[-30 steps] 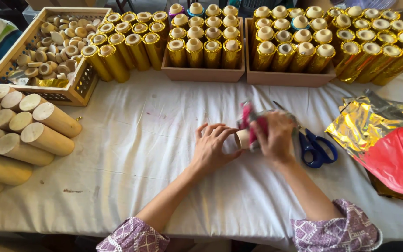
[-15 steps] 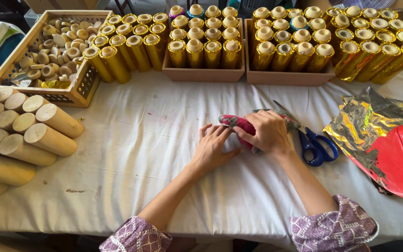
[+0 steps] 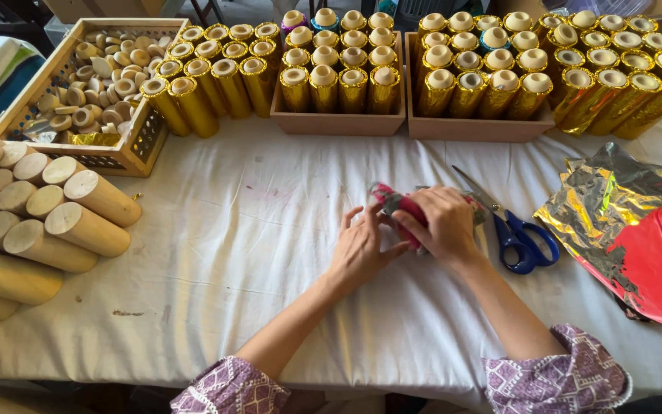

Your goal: The person wraps gold foil around wooden cylinders, trims the foil with scissors, secures it with tape, and wipes down the finished cylinders with a cloth.

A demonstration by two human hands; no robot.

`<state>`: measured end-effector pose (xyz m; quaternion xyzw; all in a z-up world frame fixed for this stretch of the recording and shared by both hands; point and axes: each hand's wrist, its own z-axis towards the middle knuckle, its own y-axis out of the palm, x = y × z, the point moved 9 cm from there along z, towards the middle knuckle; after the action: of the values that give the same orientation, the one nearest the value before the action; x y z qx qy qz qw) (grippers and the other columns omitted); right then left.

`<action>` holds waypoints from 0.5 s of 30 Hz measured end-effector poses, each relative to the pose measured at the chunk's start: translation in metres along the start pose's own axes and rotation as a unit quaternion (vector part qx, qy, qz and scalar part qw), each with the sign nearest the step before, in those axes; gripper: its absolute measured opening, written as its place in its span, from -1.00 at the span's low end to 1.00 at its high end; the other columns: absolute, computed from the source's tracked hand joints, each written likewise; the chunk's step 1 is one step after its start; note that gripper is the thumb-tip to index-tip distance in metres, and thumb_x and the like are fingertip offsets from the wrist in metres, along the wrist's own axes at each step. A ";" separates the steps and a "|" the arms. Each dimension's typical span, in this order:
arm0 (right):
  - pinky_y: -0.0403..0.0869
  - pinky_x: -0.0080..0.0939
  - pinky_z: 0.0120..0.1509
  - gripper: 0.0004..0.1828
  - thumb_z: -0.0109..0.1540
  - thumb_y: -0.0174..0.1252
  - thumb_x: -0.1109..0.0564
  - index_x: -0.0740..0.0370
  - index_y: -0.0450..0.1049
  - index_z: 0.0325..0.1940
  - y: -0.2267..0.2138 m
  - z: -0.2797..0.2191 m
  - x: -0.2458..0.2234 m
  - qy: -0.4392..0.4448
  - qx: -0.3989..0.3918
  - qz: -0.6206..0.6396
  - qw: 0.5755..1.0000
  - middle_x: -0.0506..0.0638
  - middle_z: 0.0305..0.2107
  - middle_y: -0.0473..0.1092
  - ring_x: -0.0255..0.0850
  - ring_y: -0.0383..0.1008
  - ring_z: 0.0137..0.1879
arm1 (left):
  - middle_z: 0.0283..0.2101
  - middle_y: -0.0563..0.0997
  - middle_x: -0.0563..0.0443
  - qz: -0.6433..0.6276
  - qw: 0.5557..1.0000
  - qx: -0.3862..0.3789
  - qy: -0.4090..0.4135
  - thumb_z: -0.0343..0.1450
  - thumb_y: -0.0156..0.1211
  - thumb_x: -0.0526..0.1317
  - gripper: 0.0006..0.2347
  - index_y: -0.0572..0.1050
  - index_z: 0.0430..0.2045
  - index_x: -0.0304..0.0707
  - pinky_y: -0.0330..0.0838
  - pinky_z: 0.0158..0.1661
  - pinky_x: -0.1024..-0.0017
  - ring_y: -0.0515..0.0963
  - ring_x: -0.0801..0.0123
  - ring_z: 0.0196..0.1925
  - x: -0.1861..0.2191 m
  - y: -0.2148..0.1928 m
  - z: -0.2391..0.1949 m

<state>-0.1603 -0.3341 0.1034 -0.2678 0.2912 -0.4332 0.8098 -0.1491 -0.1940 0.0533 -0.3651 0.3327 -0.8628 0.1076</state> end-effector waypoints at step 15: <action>0.43 0.02 -0.20 -0.43 0.23 0.22 -0.35 0.25 0.56 -0.34 0.003 0.007 0.037 0.113 -0.055 -0.005 0.992 0.10 -0.49 0.47 0.02 0.51 -0.34 | 0.04 0.55 -0.01 0.048 0.998 0.032 -0.002 0.30 0.40 0.11 -0.48 0.46 0.03 -0.18 0.09 0.27 0.06 0.47 0.16 0.19 0.009 -0.029 0.004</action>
<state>-0.1369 -0.3630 0.0978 -0.2631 0.4027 -0.4477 0.7538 -0.1509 -0.1780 0.0797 -0.3470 0.3221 -0.8659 0.1612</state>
